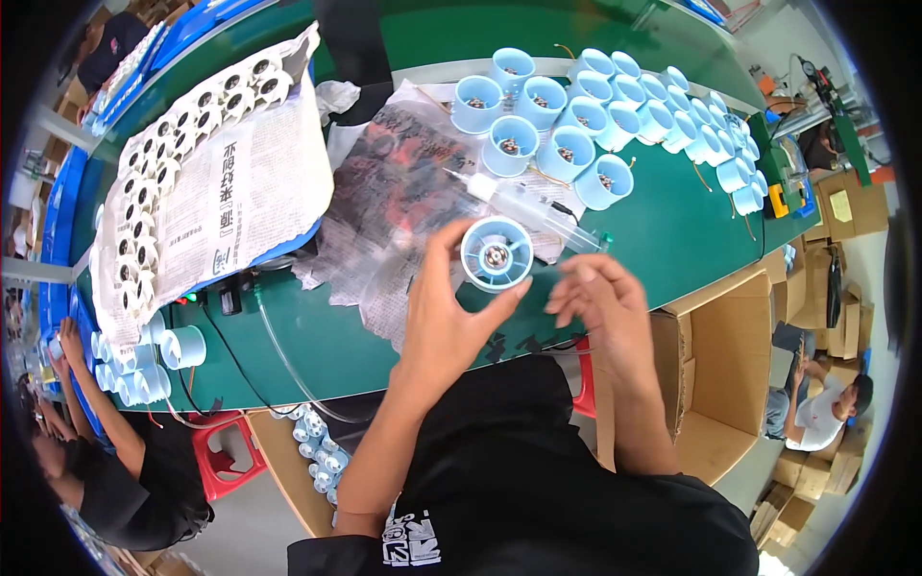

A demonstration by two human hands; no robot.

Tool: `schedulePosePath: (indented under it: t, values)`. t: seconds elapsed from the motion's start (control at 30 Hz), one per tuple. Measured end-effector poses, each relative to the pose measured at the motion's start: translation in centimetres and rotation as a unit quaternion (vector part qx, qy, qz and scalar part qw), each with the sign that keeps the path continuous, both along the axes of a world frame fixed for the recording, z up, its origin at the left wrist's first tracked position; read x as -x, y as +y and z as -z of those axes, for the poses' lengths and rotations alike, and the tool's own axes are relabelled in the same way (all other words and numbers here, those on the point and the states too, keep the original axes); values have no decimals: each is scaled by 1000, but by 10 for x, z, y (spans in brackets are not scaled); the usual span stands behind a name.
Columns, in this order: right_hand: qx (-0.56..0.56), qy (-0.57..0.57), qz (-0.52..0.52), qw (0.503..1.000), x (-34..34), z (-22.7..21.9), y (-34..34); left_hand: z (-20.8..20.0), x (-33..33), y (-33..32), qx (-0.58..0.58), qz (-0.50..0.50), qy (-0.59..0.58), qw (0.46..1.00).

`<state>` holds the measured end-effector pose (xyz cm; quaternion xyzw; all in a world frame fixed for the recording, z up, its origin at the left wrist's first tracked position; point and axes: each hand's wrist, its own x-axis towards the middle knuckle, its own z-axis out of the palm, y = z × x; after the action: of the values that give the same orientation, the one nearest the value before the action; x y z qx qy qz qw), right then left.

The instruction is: The person assembles electronic components by inserting them into plastic housings and applying adhesive paste with a dispensing syringe.

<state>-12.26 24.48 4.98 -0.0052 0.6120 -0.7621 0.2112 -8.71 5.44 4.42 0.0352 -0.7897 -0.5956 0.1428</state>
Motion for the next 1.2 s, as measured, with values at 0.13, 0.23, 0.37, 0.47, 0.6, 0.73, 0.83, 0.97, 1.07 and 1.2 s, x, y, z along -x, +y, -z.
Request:
schedulePosePath:
  t: [0.13, 0.23, 0.37, 0.47, 0.6, 0.73, 0.83, 0.97, 1.07, 1.2]
  values:
    - [132, -87, 17, 987, -4, 29, -11, -7, 34, 2, 37, 43, 82, 995]
    - [197, -107, 40, 974, -4, 31, -13, -17, 56, 9, 120, 118, 130, 977]
    - [277, -129, 35, 951, 0, 35, -17, -16, 81, 16, 235, 153, 60, 958]
    - [349, -145, 40, 925, -3, 40, -18, -20, 79, 19, 286, 164, 46, 943]
    - [345, -120, 65, 929, -10, 43, -21, -22, 59, 23, 227, 141, 71, 961]
    - [284, -50, 95, 953, -21, 50, -23, -15, 35, 26, 206, 170, 204, 942]
    - [319, -93, 118, 936, -18, 44, -24, -12, 21, 30, 197, 163, 219, 942]
    - [299, 62, 54, 951, -8, 49, -35, -22, 7, 27, 180, 172, 219, 944]
    - [165, 6, -14, 986, -3, 55, -28, -36, -16, 27, 234, 170, 189, 938]
    - [555, -74, 8, 828, 15, 54, -39, -28, -51, 19, 16, 189, 161, 969]
